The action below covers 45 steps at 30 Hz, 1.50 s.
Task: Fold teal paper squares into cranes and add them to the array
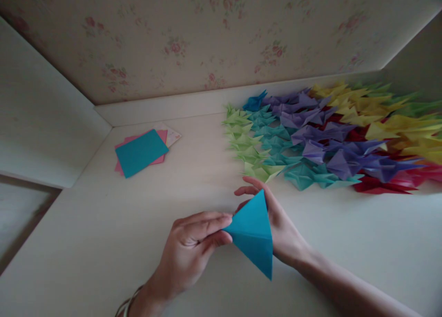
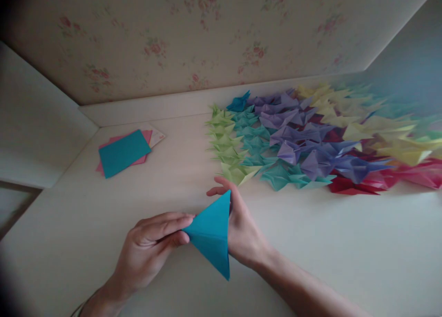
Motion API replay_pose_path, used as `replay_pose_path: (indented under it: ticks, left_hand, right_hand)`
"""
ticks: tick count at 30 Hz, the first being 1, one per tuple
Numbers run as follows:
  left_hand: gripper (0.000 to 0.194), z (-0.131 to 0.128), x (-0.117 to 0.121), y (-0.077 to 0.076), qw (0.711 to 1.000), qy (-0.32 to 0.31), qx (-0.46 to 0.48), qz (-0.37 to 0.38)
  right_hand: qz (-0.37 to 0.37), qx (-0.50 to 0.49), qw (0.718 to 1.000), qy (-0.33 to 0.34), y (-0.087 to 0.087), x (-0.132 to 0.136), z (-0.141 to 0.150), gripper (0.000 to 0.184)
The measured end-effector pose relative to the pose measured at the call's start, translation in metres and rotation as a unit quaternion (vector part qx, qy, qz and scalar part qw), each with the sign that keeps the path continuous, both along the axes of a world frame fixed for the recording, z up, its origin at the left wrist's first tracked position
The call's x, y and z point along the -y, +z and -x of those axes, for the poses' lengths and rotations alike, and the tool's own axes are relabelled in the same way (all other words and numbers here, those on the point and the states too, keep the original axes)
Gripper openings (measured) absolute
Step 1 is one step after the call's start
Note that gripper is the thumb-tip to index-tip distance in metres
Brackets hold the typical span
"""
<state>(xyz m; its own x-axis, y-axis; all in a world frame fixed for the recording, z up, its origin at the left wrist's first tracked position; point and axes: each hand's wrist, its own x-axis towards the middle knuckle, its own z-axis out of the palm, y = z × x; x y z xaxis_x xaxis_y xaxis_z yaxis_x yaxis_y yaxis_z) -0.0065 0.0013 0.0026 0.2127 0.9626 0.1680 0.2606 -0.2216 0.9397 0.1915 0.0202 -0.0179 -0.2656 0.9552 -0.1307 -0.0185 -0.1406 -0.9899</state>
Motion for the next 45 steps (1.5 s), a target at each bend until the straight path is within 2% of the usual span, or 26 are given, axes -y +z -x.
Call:
replay_pose_path:
  ticks: [4, 7, 13, 16, 19, 21, 24, 26, 31, 36, 40, 45]
  left_hand:
    - [0.035, 0.000, 0.002, 0.000, 1.000, -0.016, 0.020, -0.008]
    - [0.028, -0.001, 0.002, 0.001, 1.000, 0.013, 0.024, 0.013]
    - [0.013, 0.000, -0.002, 0.001, 0.991, 0.088, 0.030, 0.098]
    - [0.007, 0.001, -0.003, 0.000, 0.986, 0.082, 0.028, 0.142]
    - [0.013, 0.002, -0.004, -0.002, 0.979, 0.068, 0.032, 0.190]
    - [0.018, 0.002, -0.005, -0.003, 0.976, 0.076, 0.042, 0.202]
    - [0.021, 0.001, -0.007, -0.005, 0.972, 0.101, 0.069, 0.199]
    - [0.021, -0.001, -0.007, -0.006, 0.966, 0.106, 0.103, 0.212]
    - [0.022, -0.006, -0.007, -0.008, 0.951, 0.114, 0.156, 0.243]
    - [0.029, -0.005, -0.007, -0.007, 0.963, 0.100, 0.107, 0.224]
    - [0.027, -0.003, -0.005, -0.007, 0.973, 0.089, 0.055, 0.206]
    - [0.029, -0.005, -0.001, -0.007, 0.973, 0.075, 0.041, 0.214]
  right_hand:
    - [0.000, -0.008, 1.000, 0.001, 0.000, 0.000, -0.001, 0.085]
    - [0.007, -0.013, 1.000, -0.013, 0.003, 0.000, 0.001, 0.086]
    - [-0.012, 0.015, 0.998, -0.054, 0.001, 0.001, 0.006, 0.076]
    - [-0.054, 0.039, 0.995, -0.077, -0.004, 0.001, 0.007, 0.076]
    - [-0.071, 0.062, 0.992, -0.084, -0.008, 0.002, 0.007, 0.074]
    - [-0.066, 0.063, 0.994, -0.068, -0.008, 0.002, 0.006, 0.063]
    - [-0.036, 0.039, 0.999, -0.003, -0.004, 0.001, 0.004, 0.028]
    - [-0.015, 0.029, 0.999, 0.031, 0.000, -0.001, 0.004, 0.015]
    - [-0.025, 0.083, 0.994, 0.067, 0.004, -0.001, 0.005, 0.015]
    - [-0.035, 0.106, 0.990, 0.085, 0.002, 0.002, 0.006, 0.013]
    - [-0.039, 0.129, 0.984, 0.118, 0.002, 0.003, 0.005, 0.007]
    - [-0.055, 0.160, 0.976, 0.135, 0.003, 0.003, 0.006, 0.002]
